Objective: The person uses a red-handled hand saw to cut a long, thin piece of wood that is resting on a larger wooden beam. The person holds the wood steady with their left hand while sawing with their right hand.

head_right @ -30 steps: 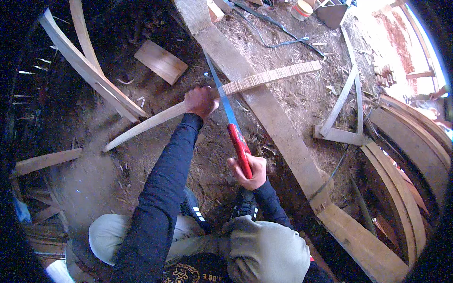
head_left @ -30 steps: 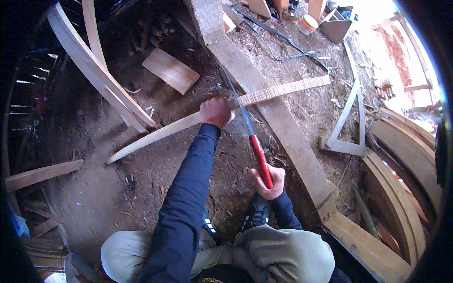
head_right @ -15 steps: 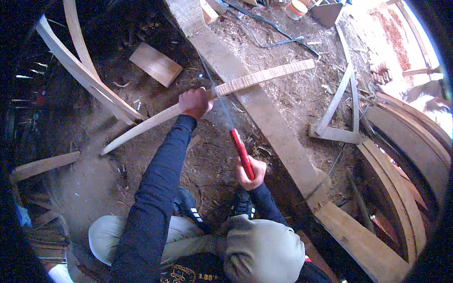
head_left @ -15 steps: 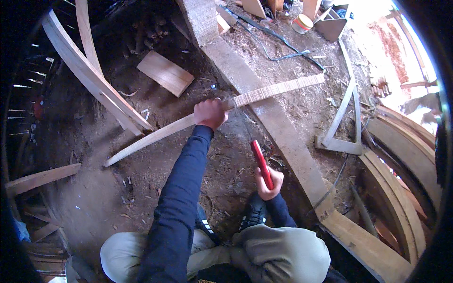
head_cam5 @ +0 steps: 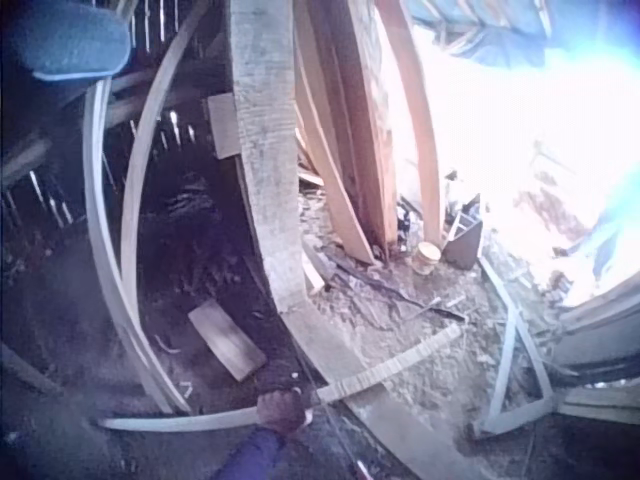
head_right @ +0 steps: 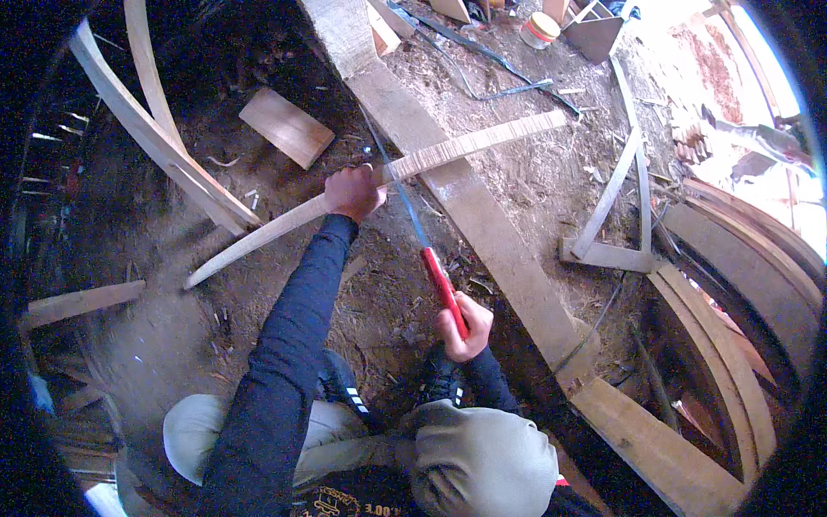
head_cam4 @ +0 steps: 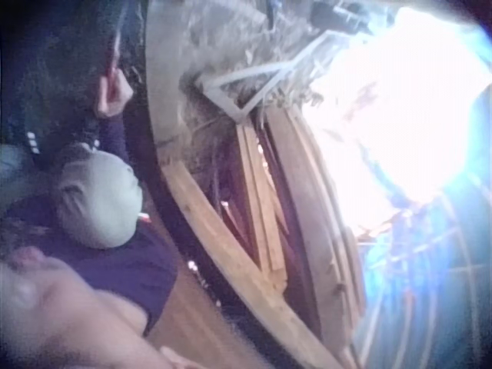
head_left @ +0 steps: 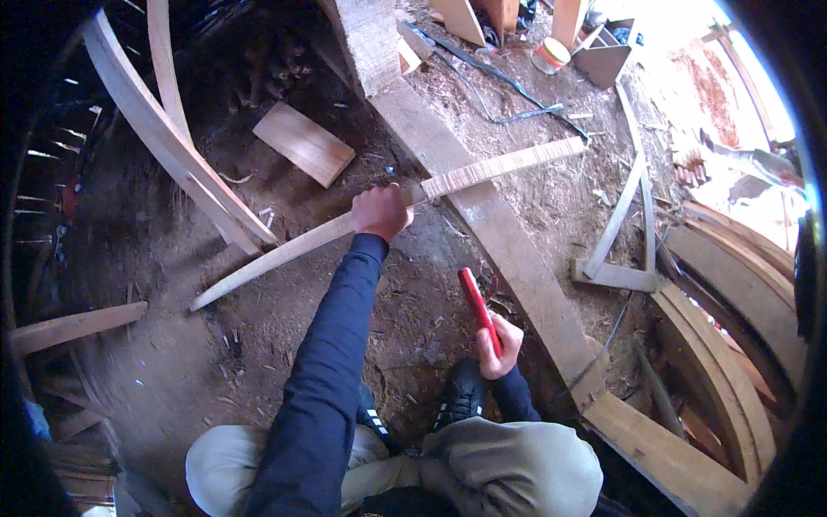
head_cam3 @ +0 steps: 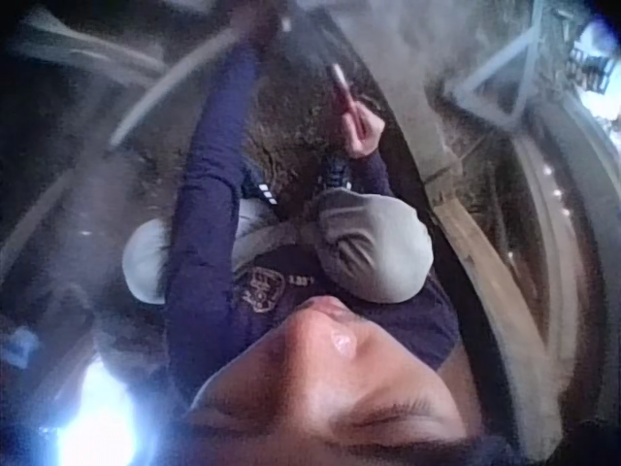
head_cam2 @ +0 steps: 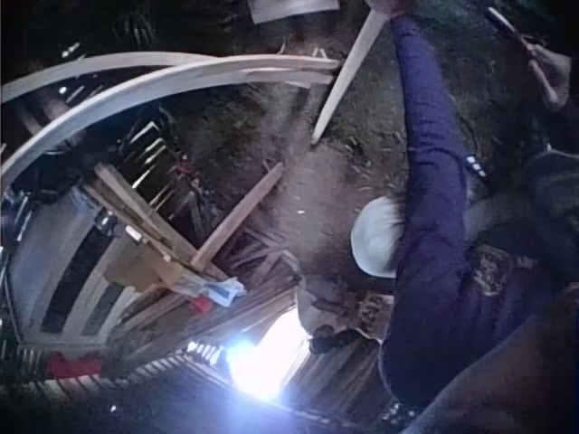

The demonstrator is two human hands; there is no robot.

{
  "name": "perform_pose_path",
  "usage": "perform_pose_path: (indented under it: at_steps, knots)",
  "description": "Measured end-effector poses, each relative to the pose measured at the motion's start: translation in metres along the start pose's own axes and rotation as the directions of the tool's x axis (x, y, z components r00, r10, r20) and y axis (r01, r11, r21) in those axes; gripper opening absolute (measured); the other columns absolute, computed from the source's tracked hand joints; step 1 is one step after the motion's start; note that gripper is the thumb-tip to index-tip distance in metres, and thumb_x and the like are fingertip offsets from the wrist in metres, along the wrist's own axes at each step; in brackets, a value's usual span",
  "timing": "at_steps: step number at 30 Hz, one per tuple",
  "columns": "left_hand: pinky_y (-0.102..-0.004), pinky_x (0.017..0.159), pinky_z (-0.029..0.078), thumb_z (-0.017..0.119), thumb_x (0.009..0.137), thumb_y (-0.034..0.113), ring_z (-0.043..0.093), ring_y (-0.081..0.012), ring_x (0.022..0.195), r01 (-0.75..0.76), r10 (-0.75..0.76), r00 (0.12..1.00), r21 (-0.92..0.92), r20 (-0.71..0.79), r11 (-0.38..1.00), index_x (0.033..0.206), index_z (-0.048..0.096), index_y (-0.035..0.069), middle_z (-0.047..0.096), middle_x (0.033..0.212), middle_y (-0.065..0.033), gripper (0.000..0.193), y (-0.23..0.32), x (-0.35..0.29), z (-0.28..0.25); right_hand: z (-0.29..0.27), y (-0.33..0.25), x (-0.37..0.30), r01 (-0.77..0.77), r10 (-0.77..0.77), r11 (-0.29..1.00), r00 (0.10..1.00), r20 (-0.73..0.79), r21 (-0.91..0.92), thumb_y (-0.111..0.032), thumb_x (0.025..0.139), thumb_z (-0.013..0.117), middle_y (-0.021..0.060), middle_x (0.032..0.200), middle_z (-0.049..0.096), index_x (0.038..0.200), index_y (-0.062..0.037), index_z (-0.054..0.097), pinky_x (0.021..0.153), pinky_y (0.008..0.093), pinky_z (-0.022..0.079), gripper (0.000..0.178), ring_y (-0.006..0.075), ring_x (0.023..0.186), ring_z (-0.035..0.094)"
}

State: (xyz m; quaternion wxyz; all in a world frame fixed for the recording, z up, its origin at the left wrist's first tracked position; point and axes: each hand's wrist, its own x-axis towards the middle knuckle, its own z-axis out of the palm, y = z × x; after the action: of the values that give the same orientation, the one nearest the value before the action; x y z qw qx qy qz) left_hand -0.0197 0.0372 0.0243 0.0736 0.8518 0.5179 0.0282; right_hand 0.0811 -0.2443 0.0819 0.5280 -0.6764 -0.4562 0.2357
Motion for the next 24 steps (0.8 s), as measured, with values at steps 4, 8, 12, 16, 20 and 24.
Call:
perform_pose_path:
  at_steps: [4,8,12,16,20,24]
  knots:
    - [-0.0429,0.067,0.054,0.071,0.068,0.038,0.068,-0.0313,0.074,-0.005,0.005,1.000,-0.042,-0.012,0.999,0.077,0.067,0.014,0.068,0.076,-0.0137,0.026,-0.001,0.001,0.000,-0.009,0.008,-0.007,-0.154,0.153,0.988,0.987,0.051,0.025,-0.020,0.091,0.051,0.0048,0.064,0.056,0.084,0.0023,0.060,0.050,0.0248,0.036,0.025,0.0121,0.051,0.048]
    - [-0.0427,0.066,0.054,0.071,0.069,0.037,0.068,-0.0310,0.073,-0.003,0.003,1.000,-0.018,-0.008,1.000,0.077,0.068,0.014,0.068,0.076,-0.0130,0.025,-0.003,0.000,0.005,-0.007,0.004,-0.010,-0.198,0.178,0.968,0.975,0.134,0.156,-0.021,0.090,0.052,0.0024,0.060,0.052,0.085,0.0024,0.059,0.050,0.0257,0.035,0.025,0.0112,0.051,0.046]
    - [-0.0457,0.061,0.054,0.071,0.067,0.044,0.067,-0.0323,0.068,-0.048,0.049,0.993,0.013,-0.111,0.999,0.079,0.066,0.014,0.066,0.072,-0.0120,0.032,-0.003,0.003,0.007,0.002,-0.003,-0.007,-0.137,0.128,0.979,0.990,0.066,0.153,-0.019,0.090,0.053,0.0027,0.054,0.045,0.081,0.0012,0.056,0.047,0.0279,0.034,0.023,0.0130,0.047,0.045]
    - [-0.0417,0.066,0.054,0.069,0.070,0.037,0.068,-0.0306,0.074,0.002,-0.001,1.000,0.010,-0.023,1.000,0.077,0.068,0.015,0.068,0.076,-0.0121,0.023,0.005,-0.004,0.001,0.012,0.002,-0.014,-0.103,0.102,0.994,0.993,-0.060,-0.026,-0.017,0.092,0.053,0.0044,0.050,0.041,0.075,0.0001,0.055,0.044,0.0288,0.032,0.024,0.0134,0.042,0.042]
    - [-0.0441,0.063,0.054,0.070,0.069,0.042,0.068,-0.0317,0.069,-0.017,0.017,1.000,-0.018,-0.008,1.000,0.077,0.067,0.015,0.067,0.074,-0.0125,0.029,-0.003,-0.003,0.004,0.016,0.003,-0.020,-0.112,0.119,0.992,0.986,-0.117,0.065,-0.017,0.093,0.052,0.0038,0.049,0.043,0.071,-0.0012,0.054,0.043,0.0286,0.031,0.027,0.0120,0.042,0.042]
    - [-0.0450,0.061,0.054,0.068,0.070,0.041,0.068,-0.0324,0.066,-0.066,0.066,0.987,0.003,-0.145,0.998,0.077,0.066,0.015,0.066,0.070,-0.0133,0.028,-0.001,-0.010,0.013,0.013,0.009,-0.022,-0.081,0.083,0.997,0.985,-0.154,0.018,-0.017,0.093,0.052,0.0032,0.049,0.044,0.069,-0.0016,0.054,0.042,0.0286,0.030,0.029,0.0118,0.041,0.041]
